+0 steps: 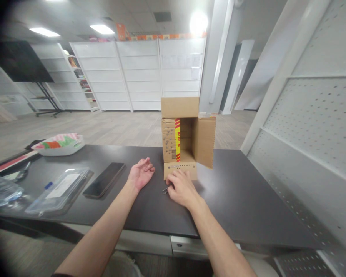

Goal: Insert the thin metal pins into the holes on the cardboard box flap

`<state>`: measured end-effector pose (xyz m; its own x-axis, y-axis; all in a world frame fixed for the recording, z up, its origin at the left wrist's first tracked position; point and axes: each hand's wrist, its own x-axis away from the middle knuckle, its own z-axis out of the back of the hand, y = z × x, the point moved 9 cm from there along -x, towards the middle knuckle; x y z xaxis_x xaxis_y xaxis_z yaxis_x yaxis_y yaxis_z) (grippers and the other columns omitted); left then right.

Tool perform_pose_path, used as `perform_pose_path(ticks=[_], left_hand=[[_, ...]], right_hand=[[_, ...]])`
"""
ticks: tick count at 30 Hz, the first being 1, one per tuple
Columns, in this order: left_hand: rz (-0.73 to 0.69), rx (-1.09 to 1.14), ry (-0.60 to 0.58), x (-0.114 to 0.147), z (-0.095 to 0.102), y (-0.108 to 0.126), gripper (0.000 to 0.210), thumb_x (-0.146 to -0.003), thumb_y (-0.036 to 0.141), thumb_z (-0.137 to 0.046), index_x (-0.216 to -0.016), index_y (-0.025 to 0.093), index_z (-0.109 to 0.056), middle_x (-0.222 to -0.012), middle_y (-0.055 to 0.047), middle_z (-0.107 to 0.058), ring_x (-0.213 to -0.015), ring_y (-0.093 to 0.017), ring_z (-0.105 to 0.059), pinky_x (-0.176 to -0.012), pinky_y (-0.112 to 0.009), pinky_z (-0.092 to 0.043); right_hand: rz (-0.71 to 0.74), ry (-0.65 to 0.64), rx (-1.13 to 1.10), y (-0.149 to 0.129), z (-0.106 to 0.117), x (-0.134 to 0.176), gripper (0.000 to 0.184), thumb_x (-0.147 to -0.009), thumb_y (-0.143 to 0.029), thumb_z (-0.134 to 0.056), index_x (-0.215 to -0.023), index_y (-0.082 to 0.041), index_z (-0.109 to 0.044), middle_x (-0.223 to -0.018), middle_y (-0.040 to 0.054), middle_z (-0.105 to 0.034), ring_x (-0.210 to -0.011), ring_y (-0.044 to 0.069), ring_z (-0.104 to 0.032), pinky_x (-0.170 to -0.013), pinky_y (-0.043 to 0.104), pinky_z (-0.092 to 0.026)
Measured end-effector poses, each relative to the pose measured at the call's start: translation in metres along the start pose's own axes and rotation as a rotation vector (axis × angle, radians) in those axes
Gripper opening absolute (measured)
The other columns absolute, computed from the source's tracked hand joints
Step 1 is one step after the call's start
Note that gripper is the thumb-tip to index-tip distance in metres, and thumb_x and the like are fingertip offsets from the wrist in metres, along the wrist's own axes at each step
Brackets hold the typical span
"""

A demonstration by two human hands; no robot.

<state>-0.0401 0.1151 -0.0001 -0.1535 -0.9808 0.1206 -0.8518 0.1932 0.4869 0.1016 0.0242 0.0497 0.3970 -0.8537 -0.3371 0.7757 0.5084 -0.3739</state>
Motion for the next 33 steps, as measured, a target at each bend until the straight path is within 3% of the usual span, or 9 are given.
perform_pose_path(ticks=[14, 33], left_hand=[[-0.009, -0.025, -0.008, 0.0015, -0.0023, 0.0011, 0.027, -0.068, 0.004, -0.066, -0.065, 0.017, -0.042, -0.072, 0.004, -0.063, -0.043, -0.004, -0.033, -0.054, -0.026, -0.035], [-0.006, -0.01, -0.002, 0.0016, -0.0025, 0.0007, 0.025, -0.068, 0.003, -0.065, -0.066, 0.017, -0.044, -0.072, 0.004, -0.064, -0.042, -0.005, -0.033, -0.054, -0.026, -0.035]], right_hand=[[-0.005, -0.011, -0.001, -0.0004, 0.0005, 0.0002, 0.018, -0.072, -0.006, -0.044, -0.077, -0.019, -0.056, -0.086, 0.0023, -0.059, -0.09, 0.019, -0.047, -0.077, 0.033, -0.023], [-0.001, -0.049, 0.092, -0.0018, -0.0032, 0.0004, 0.016, -0.081, -0.008, -0.042, -0.078, -0.02, -0.052, -0.086, 0.002, -0.057, -0.088, 0.02, -0.044, -0.074, 0.033, -0.024]])
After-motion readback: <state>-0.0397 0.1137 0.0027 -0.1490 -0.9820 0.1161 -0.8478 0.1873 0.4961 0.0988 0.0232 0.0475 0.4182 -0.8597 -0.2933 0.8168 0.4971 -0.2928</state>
